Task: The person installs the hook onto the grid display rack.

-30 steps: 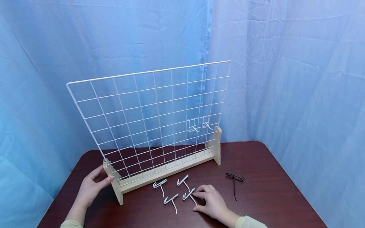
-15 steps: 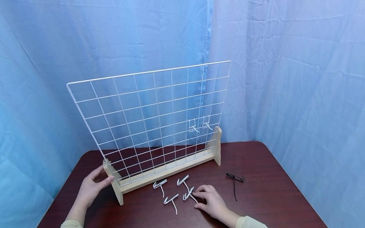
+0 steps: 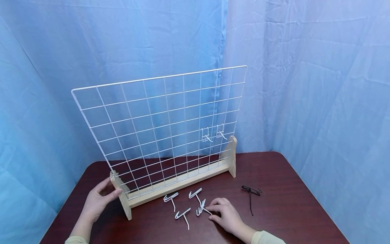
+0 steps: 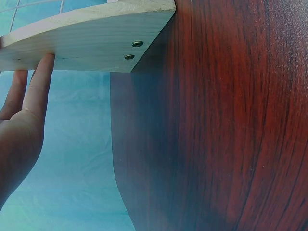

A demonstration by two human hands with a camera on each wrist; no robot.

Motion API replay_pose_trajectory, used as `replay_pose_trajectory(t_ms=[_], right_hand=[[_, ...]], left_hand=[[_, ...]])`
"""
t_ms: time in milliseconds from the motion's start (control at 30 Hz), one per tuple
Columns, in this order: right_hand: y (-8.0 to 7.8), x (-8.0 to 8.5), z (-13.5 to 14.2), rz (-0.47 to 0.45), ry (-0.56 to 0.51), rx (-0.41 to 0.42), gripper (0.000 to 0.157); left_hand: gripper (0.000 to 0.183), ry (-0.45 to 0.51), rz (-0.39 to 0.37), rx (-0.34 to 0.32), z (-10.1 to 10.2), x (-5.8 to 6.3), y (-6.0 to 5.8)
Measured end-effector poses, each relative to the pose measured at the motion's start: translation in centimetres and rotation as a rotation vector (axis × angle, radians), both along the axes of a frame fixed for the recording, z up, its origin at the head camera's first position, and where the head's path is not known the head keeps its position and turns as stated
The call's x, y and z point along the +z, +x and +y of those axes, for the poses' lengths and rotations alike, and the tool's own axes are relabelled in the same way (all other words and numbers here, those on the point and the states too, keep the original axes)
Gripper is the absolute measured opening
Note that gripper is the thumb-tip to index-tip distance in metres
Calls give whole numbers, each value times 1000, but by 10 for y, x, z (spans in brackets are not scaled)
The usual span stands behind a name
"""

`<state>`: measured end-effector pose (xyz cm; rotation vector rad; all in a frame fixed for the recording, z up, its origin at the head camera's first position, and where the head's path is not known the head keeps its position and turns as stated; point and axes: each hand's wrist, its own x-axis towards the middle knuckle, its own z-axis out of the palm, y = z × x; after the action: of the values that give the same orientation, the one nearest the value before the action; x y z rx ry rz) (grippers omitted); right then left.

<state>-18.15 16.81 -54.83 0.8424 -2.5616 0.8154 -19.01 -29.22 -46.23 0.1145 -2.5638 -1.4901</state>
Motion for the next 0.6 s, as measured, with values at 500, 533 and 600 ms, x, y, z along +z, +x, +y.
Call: replay_pose_trajectory(t_ms=[500, 533, 600], right_hand=[[-1, -2, 1, 4, -45, 19, 27], [-2, -2, 1, 5, -51, 19, 27], [-3, -4, 1, 12, -60, 23, 27]], left_hand=[[69, -12, -6, 1, 0, -1, 0], [69, -13, -5, 0, 0, -1, 0], [69, -10, -4, -1, 0, -1, 0]])
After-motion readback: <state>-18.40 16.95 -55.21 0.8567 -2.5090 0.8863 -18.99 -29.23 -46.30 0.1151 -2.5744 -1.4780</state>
